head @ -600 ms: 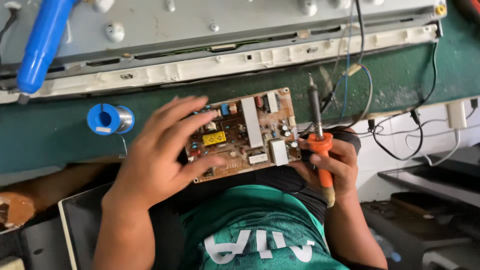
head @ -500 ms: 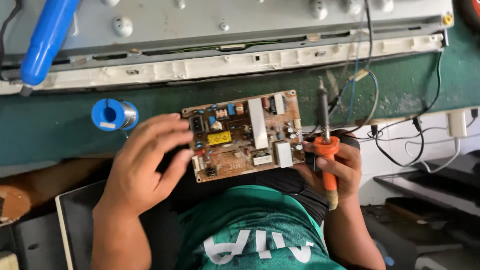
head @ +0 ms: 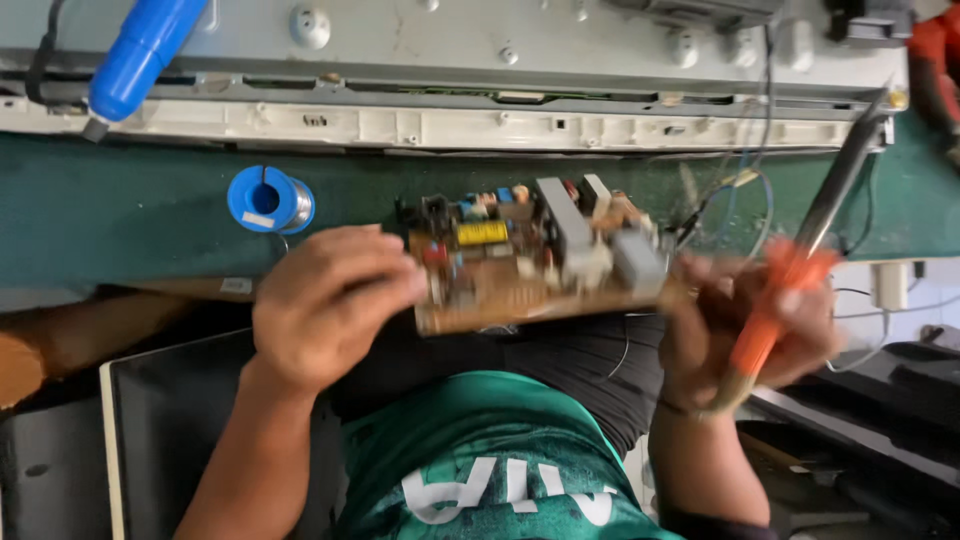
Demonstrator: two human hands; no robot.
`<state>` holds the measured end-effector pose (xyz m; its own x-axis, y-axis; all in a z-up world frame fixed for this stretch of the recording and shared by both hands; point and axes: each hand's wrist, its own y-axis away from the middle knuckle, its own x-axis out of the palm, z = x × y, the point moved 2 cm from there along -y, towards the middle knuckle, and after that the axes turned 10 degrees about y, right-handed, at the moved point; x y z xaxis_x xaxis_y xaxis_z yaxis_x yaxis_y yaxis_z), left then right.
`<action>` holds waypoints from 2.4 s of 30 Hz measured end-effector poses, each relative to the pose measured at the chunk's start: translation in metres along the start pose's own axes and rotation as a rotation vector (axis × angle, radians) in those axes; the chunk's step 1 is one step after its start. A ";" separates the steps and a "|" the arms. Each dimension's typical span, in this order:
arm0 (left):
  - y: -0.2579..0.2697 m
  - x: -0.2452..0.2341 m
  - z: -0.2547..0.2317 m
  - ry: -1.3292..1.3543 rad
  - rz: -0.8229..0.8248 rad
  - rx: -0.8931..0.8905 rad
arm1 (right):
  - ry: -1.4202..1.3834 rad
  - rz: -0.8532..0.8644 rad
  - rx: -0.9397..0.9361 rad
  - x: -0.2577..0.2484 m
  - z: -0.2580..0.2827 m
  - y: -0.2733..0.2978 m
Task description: The person holds a green circuit board and uses a soldering iron to apply solder to various points on the board. They also use a blue and yellow desoldering pump to remove solder from specific areas. The person flips the board over to work on both sides.
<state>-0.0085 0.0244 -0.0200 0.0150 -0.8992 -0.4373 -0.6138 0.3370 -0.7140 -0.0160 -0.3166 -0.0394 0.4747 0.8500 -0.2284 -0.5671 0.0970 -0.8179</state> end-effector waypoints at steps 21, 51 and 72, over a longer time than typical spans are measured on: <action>-0.017 0.019 0.017 0.017 -0.220 -0.438 | -0.207 0.134 -0.009 0.037 -0.021 -0.027; 0.000 0.031 0.037 -0.126 -0.079 -0.417 | -0.294 0.070 0.504 -0.066 -0.051 0.069; 0.000 0.031 0.037 -0.199 -0.054 -0.382 | -0.401 -0.060 0.420 0.012 -0.026 0.036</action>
<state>0.0211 0.0062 -0.0535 0.1842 -0.8289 -0.5282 -0.8555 0.1293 -0.5014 -0.0130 -0.3163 -0.0856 0.2685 0.9584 0.0965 -0.8042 0.2782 -0.5252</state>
